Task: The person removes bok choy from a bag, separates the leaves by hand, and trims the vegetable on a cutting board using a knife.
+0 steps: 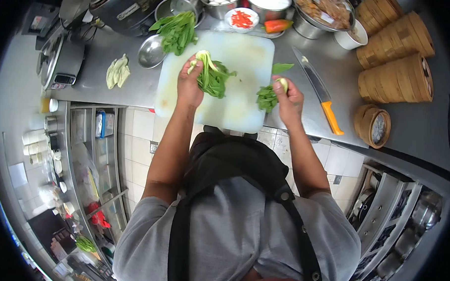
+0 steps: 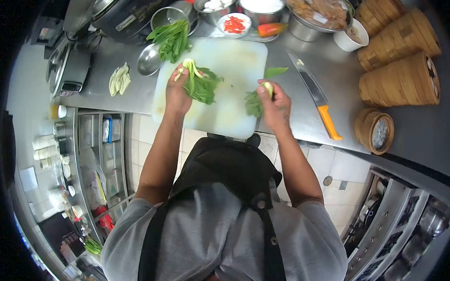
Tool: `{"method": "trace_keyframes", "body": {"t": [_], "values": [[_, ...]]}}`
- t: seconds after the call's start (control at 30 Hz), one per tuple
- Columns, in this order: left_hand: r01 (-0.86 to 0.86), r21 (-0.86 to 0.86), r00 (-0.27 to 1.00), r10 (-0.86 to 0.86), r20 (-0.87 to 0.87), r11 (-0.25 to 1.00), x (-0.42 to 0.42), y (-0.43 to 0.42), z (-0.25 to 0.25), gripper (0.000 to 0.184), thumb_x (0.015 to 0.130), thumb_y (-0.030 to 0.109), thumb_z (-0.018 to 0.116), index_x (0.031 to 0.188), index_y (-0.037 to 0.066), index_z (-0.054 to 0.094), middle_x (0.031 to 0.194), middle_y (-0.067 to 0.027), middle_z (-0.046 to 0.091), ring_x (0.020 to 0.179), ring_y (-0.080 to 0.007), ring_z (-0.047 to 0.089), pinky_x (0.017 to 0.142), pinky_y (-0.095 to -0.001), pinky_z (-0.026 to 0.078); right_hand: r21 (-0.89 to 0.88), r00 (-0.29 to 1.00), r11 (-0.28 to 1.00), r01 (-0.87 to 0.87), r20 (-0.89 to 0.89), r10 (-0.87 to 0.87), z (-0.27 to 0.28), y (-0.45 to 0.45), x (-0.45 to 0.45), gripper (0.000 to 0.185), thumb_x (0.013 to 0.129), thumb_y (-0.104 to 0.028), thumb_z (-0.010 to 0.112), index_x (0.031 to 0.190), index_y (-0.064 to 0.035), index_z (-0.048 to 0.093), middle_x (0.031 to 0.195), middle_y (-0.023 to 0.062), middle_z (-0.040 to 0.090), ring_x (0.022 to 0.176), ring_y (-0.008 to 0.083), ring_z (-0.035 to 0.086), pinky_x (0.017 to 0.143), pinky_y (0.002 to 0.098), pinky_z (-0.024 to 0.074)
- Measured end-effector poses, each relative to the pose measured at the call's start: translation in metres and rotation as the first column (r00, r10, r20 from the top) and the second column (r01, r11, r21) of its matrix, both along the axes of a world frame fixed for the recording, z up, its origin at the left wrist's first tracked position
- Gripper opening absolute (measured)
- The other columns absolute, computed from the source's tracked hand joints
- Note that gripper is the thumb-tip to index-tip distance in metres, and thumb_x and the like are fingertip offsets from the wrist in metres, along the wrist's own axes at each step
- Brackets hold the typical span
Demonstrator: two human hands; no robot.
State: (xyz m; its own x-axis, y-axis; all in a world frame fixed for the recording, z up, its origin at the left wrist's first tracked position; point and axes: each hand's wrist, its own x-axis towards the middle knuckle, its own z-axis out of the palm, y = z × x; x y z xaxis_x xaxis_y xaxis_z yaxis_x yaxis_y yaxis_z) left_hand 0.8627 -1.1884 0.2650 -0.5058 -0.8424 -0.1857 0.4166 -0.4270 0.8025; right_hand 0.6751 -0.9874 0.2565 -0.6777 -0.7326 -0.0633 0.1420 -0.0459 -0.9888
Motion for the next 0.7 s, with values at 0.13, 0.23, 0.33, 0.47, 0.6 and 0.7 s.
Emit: {"method": "trace_keyframes", "body": {"t": [0.13,0.23,0.33,0.47,0.6,0.7], "values": [[-0.026,-0.203,0.999,0.031,0.025,0.979,0.047,-0.029,0.018,0.044,0.089,0.008,0.069,0.129,0.002,0.053,0.107,-0.0112,0.066,0.095,-0.0237,0.068,0.082,-0.0399,0.059,0.116,0.993,0.993,-0.010,-0.112,0.023,0.017,-0.018,-0.009,0.031,0.098,-0.029,0.065,0.112,-0.0023,0.068,0.094,-0.0006,0.065,0.083,0.0078,0.058,0.076,0.0243,0.0477],[0.117,-0.453,0.948,0.037,0.317,0.884,0.086,-0.038,0.041,0.042,0.082,0.005,0.074,0.121,0.002,0.060,0.104,-0.0060,0.066,0.093,-0.0161,0.066,0.080,-0.0326,0.057,0.210,0.956,0.973,-0.095,-0.252,0.148,0.050,-0.036,0.001,0.033,0.099,-0.033,0.061,0.104,-0.0016,0.068,0.103,0.0030,0.064,0.087,0.0105,0.057,0.081,0.0262,0.0468],[0.272,-0.600,0.906,0.011,0.424,0.752,0.098,-0.038,0.050,0.038,0.080,0.004,0.076,0.116,0.002,0.062,0.104,-0.0025,0.065,0.094,-0.0124,0.062,0.085,-0.0284,0.052,0.029,0.924,0.965,-0.259,-0.283,0.257,0.056,-0.075,0.033,0.037,0.099,-0.037,0.056,0.092,-0.0014,0.063,0.125,0.0088,0.057,0.101,0.0150,0.054,0.092,0.0288,0.0429],[0.090,-0.142,0.962,-0.049,0.268,0.986,0.060,-0.038,0.022,0.042,0.091,0.028,0.068,0.123,0.003,0.058,0.114,-0.0031,0.059,0.108,-0.0132,0.055,0.093,-0.0307,0.045,-0.020,0.927,0.928,-0.371,-0.061,0.369,0.020,-0.148,0.120,0.040,0.098,-0.032,0.060,0.122,-0.0024,0.051,0.126,0.0131,0.054,0.120,0.0183,0.047,0.101,0.0335,0.0386],[0.224,0.232,0.950,-0.265,0.165,0.947,0.055,-0.088,0.041,0.060,0.099,0.052,0.052,0.138,0.006,0.051,0.129,-0.0064,0.056,0.115,-0.0155,0.053,0.097,-0.0333,0.044,0.020,0.958,0.962,-0.271,-0.091,0.272,0.008,-0.206,0.157,0.048,0.092,-0.021,0.066,0.130,-0.0026,0.044,0.117,0.0136,0.058,0.109,0.0192,0.057,0.086,0.0347,0.0502],[0.449,-0.099,0.795,-0.346,0.498,0.888,0.074,-0.141,0.069,0.068,0.094,0.052,0.062,0.141,0.003,0.052,0.127,-0.0120,0.063,0.110,-0.0177,0.061,0.080,-0.0350,0.051,0.102,0.971,0.967,-0.233,0.078,0.226,0.041,-0.251,0.147,0.046,0.088,-0.017,0.069,0.126,-0.0009,0.048,0.108,0.0130,0.061,0.095,0.0206,0.064,0.069,0.0341,0.0555]]}}
